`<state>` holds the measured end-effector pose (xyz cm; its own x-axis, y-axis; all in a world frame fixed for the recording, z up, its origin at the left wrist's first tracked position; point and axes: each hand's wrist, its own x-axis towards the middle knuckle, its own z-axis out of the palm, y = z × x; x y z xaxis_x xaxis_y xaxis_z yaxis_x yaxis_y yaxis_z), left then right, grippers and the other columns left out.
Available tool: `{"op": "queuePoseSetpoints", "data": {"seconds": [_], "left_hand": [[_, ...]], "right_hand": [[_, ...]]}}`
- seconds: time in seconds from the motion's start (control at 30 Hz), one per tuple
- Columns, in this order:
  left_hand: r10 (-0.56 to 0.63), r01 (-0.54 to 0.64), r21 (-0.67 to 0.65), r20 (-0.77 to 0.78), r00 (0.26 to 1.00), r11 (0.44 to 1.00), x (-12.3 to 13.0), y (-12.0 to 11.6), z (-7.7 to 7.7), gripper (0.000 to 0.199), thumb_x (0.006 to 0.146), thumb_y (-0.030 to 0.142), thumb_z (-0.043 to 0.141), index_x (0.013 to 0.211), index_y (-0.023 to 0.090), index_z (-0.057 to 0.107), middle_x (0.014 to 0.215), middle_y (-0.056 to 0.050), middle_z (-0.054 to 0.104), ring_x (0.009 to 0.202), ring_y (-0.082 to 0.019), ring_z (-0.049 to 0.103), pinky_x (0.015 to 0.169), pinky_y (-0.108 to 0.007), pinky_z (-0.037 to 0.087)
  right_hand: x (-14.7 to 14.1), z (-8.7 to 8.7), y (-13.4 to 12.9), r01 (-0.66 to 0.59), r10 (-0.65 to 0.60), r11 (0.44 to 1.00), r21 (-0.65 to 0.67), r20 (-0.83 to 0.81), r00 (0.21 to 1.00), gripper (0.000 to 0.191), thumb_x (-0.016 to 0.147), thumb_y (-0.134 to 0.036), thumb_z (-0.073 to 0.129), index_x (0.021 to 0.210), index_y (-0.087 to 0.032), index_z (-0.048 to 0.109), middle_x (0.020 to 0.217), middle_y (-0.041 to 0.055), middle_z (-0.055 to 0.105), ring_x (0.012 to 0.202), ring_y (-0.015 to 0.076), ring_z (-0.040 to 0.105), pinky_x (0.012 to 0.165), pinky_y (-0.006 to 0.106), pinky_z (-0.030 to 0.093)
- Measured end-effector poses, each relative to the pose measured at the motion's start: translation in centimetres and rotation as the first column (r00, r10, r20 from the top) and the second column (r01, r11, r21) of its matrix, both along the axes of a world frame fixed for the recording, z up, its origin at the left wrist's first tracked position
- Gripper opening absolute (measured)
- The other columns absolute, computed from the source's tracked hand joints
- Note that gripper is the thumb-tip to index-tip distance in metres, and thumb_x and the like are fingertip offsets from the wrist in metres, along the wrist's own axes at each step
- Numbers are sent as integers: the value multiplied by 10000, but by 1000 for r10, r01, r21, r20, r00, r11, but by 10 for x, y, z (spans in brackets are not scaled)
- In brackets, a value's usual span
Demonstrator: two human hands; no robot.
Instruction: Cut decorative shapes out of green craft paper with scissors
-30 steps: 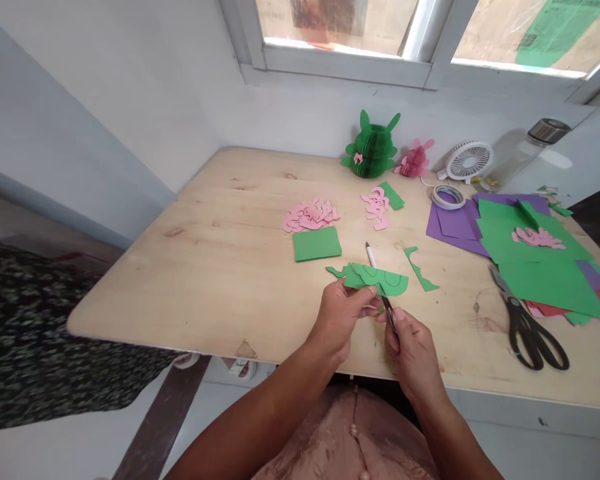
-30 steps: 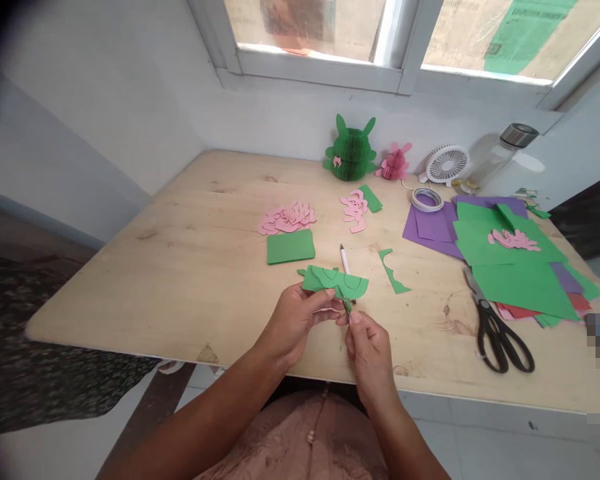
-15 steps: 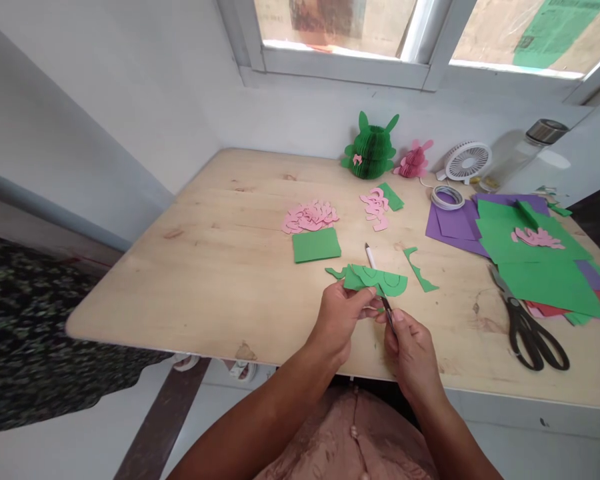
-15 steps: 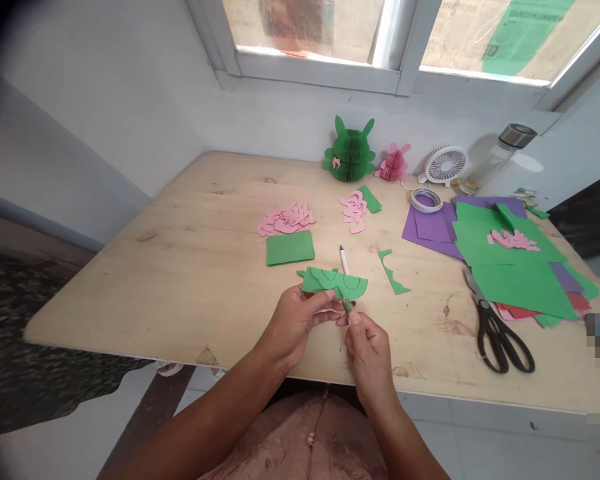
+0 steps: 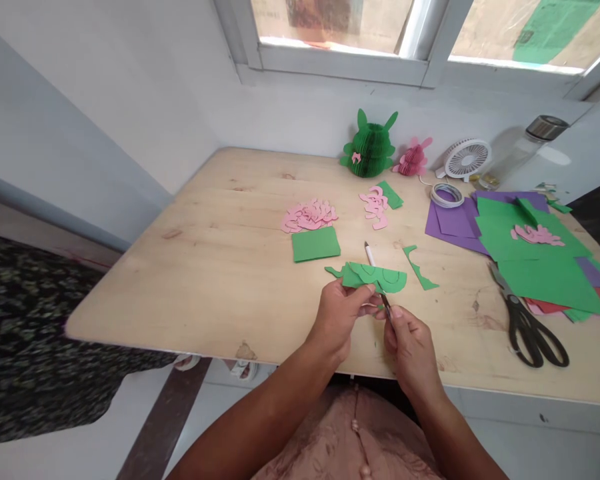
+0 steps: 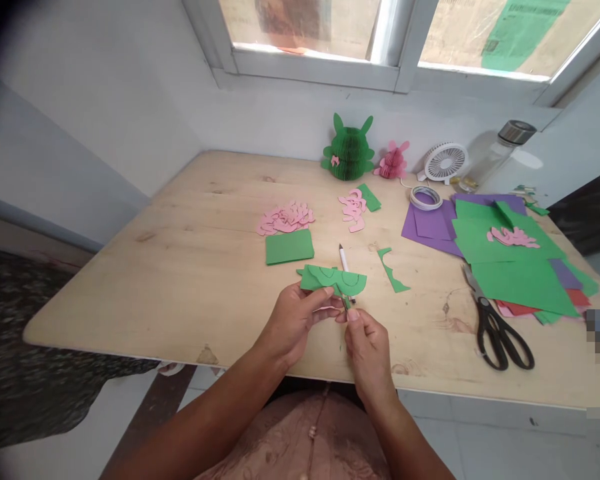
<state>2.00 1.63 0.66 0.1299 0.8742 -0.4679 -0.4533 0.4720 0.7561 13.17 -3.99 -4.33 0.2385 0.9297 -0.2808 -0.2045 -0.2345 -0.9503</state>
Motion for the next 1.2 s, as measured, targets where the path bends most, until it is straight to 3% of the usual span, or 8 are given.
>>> {"op": "queuePoseSetpoints", "data": {"seconds": [0.53,0.73,1.2], "left_hand": [[-27,27,4,40,999,1000,-2,0,1,194,595,250,744,724,136,655,598,-33,663,587,-142,616,641,-282,504],[-22,22,8,38,999,1000,-3,-1,-1,181,609,233,740,731,131,653,658,-38,669,615,-144,618,658,-292,511],[-28,27,15,51,998,1000,-2,-3,0,186,598,250,744,712,134,654,640,-35,665,614,-145,614,668,-298,506]], "right_hand": [[1,4,-2,-5,5,1000,-8,87,996,398,835,-537,557,766,-153,629,492,-91,255,444,87,162,415,241,104],[0,8,-4,-19,19,1000,-5,101,995,407,832,-558,543,763,-163,611,472,-91,276,431,91,178,411,239,115],[0,6,-4,-10,9,1000,12,62,998,425,837,-559,538,800,-147,636,473,-101,240,429,87,138,405,238,105]]}}
